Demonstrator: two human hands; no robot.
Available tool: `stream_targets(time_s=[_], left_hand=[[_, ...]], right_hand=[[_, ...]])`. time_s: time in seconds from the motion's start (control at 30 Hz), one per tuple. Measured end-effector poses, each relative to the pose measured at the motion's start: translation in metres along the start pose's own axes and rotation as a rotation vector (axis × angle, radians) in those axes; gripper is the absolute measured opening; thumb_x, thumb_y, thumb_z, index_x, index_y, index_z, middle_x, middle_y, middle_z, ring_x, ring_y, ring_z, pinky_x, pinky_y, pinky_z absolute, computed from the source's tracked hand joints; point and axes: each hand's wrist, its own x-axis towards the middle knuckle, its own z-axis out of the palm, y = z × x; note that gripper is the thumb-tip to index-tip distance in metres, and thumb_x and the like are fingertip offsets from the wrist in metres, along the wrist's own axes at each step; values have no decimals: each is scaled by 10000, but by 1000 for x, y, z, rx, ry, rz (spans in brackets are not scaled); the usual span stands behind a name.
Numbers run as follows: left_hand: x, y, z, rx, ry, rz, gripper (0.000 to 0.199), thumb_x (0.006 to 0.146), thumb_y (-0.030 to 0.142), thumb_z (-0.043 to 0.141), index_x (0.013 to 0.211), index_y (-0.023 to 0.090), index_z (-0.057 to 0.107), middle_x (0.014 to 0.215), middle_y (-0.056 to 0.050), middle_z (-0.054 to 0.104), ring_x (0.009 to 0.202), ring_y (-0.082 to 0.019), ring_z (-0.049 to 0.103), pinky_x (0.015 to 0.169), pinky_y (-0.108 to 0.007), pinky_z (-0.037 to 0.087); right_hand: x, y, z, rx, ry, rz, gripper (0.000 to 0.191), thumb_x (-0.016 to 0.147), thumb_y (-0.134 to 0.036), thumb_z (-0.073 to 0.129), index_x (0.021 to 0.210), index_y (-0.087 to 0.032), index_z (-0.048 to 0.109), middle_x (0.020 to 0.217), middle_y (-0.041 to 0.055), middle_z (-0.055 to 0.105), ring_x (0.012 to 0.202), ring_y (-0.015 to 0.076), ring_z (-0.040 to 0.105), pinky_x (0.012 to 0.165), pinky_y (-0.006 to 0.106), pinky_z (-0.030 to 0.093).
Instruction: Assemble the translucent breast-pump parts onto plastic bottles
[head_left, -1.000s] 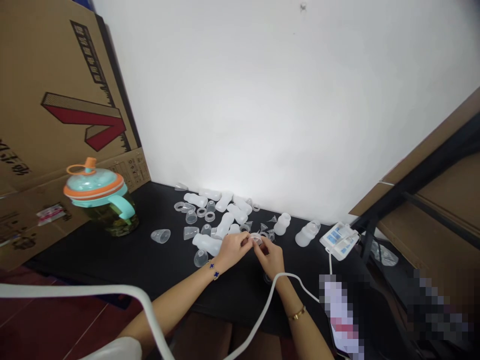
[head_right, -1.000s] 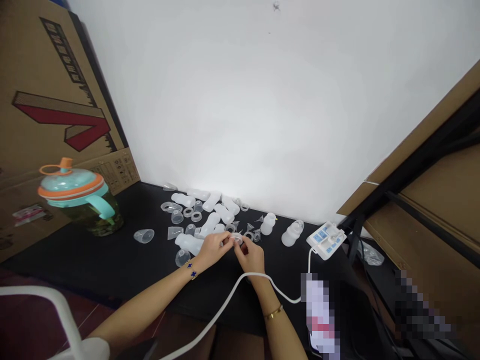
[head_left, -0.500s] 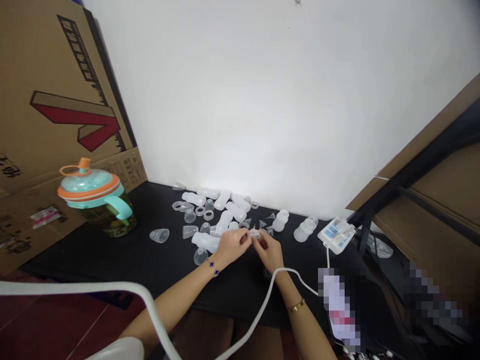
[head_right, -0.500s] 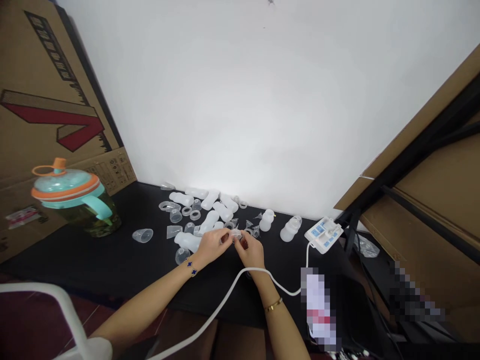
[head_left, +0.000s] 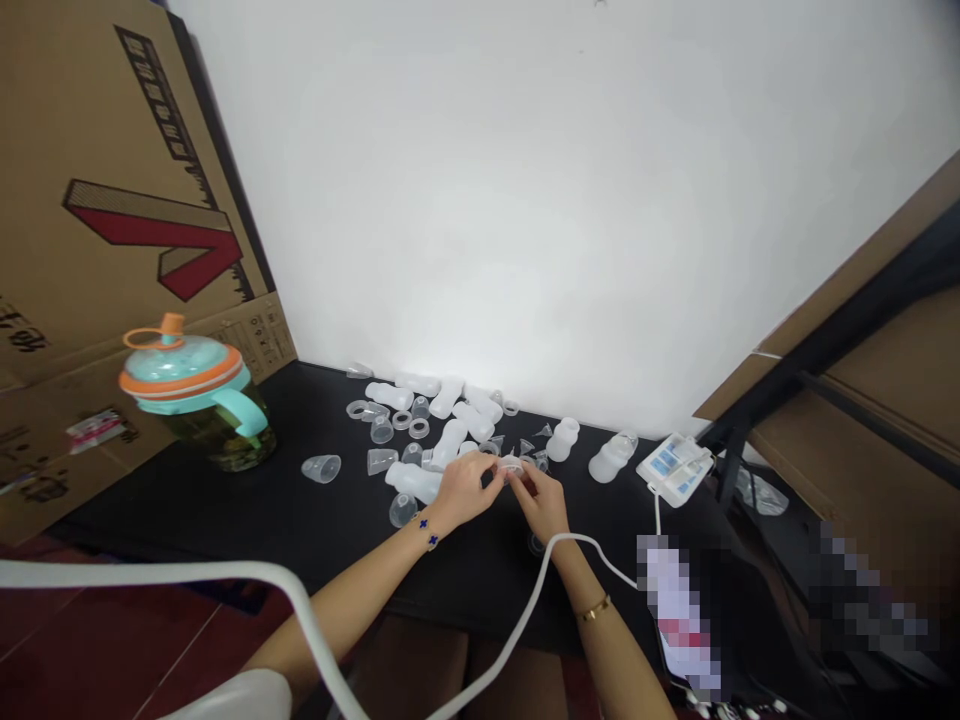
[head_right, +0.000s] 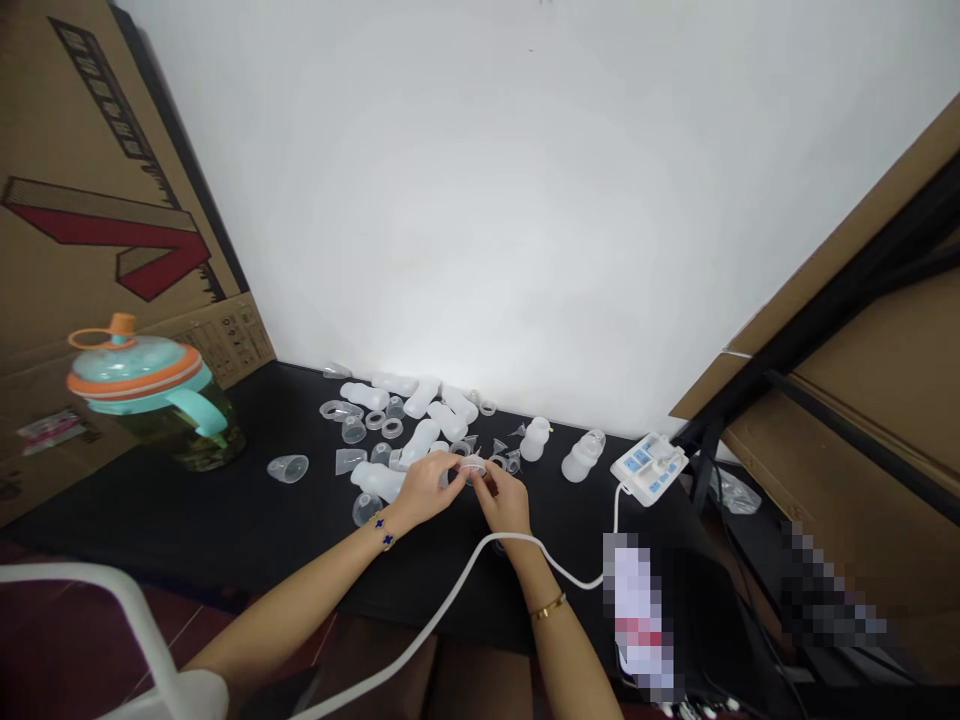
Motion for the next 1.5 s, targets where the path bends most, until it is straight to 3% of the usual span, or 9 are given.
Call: stream_targets(time_s=[1.13,1.5], left_hand=[[-1,-1,2,-3,-17,18,221,941,284,508,737,206,544,723,4,619,708,-155,583,685,-272,420],[-1,-1,1,-6,-9,9,181,912,260,528,740,205,522,710,15,591,690,-148,566,665,-269,401]], right_hand=[[0,-3,-2,-9,19,-23,318,954,-426,528,932,-183,732,631,-11,609,559,129,529,555,216,404],[-1,-5,-2,-3,4,5,305,949,-420,538,988,-186,729,643,-13,595,567,131,526,554,214,406]])
